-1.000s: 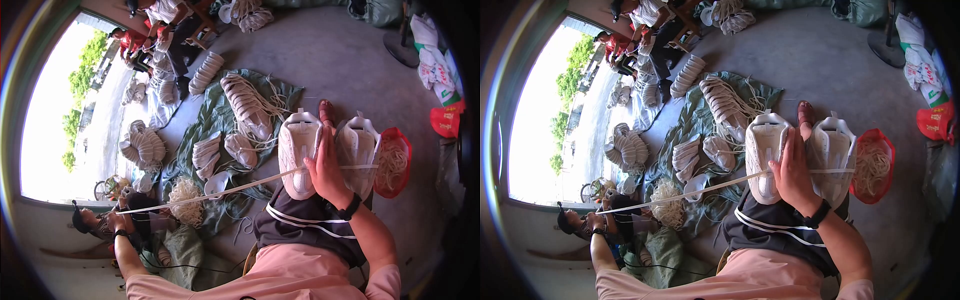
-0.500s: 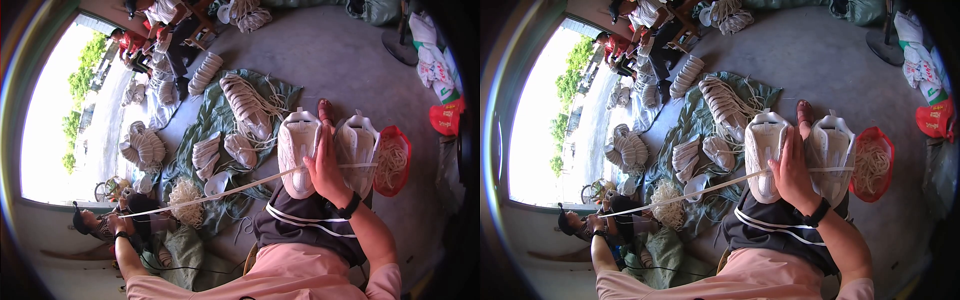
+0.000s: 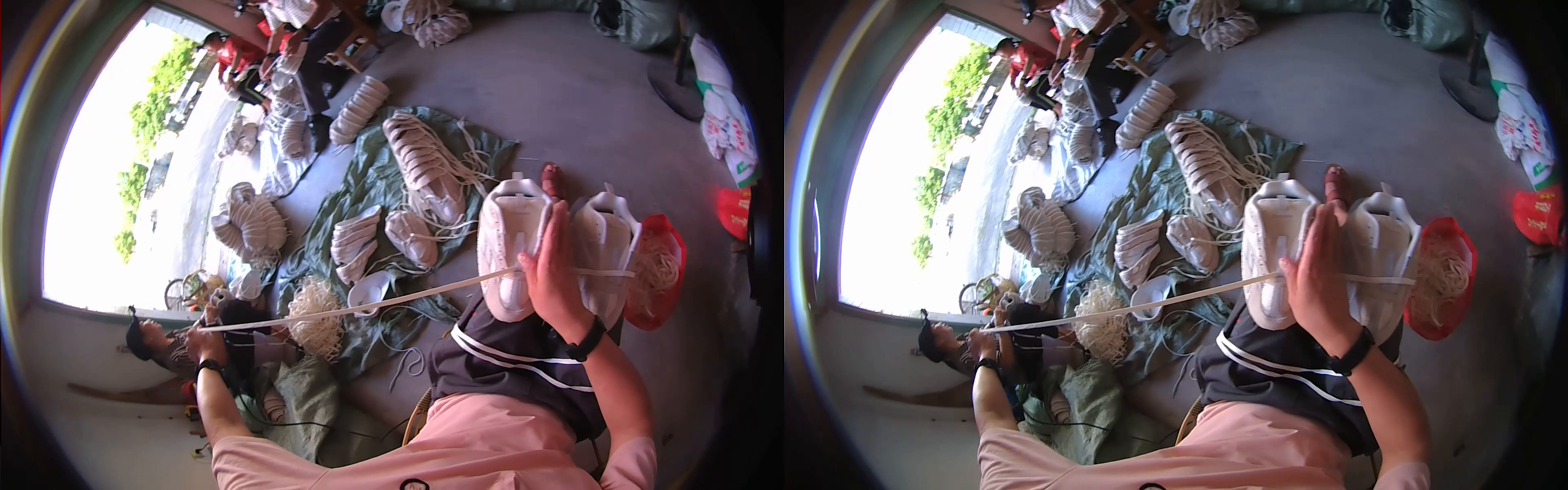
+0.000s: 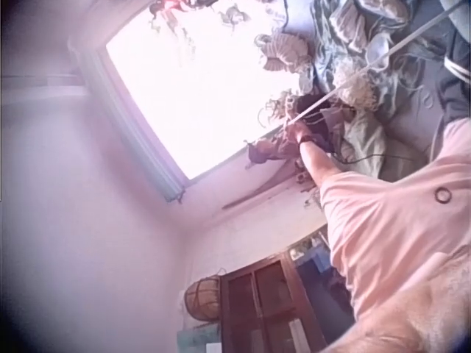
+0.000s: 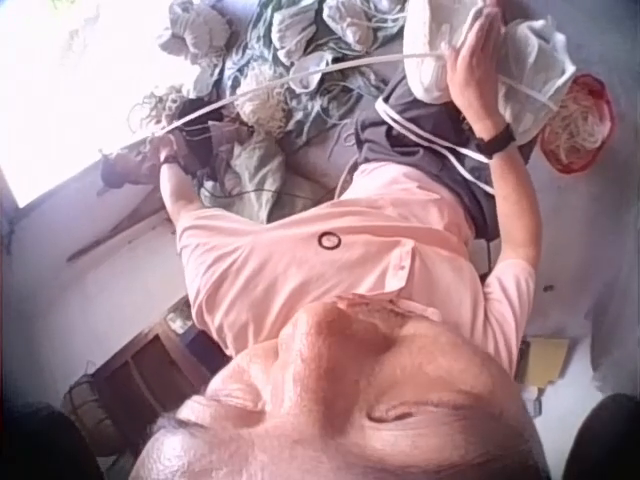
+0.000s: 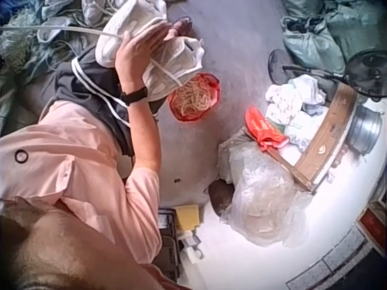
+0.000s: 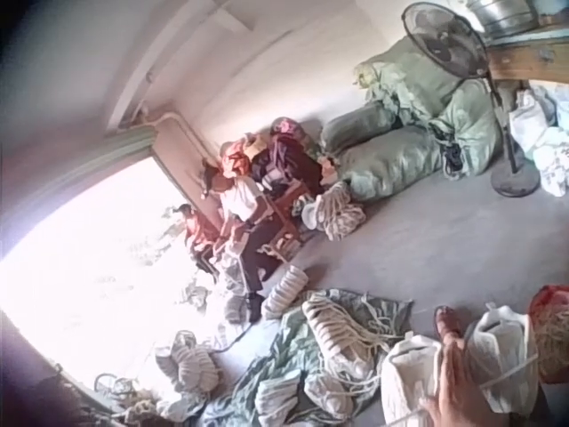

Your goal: Lacing and preparing multiple pairs of white sneakers for manufacturing assembly.

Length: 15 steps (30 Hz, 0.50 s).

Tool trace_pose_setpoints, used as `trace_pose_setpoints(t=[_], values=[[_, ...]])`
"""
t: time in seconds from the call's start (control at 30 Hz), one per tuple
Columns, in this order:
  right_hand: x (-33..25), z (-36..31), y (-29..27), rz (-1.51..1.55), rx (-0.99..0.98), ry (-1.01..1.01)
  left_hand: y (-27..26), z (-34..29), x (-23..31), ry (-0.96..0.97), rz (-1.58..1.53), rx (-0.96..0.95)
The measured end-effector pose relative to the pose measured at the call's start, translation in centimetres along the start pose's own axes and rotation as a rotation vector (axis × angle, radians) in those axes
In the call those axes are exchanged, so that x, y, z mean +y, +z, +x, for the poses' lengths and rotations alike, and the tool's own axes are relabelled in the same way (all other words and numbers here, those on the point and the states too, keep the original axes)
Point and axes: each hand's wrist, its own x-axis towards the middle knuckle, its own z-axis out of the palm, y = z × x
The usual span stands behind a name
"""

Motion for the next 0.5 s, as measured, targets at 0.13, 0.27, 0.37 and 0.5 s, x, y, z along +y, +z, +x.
trace_pose_setpoints(t=[0.13, 0.27, 0.37, 0.5], values=[[-3.7, 0.5, -1.1, -0.008, 0.025, 0.024, 5.9, 6.5, -5.8, 0.118, -0.156, 0.102], [-5.9, 0.6, -1.4, -0.112, -0.087, -0.094, 8.0, 10.8, -9.8, 0.141, -0.297, 0.088], [-6.9, 0.7, -1.2, -0.145, -0.125, -0.178, 8.0, 9.9, -8.3, 0.133, -0.357, 0.085], [-7.4, 0.7, -0.4, -0.101, -0.122, -0.219, 7.3, 9.4, -8.4, 0.121, -0.4, 0.143]])
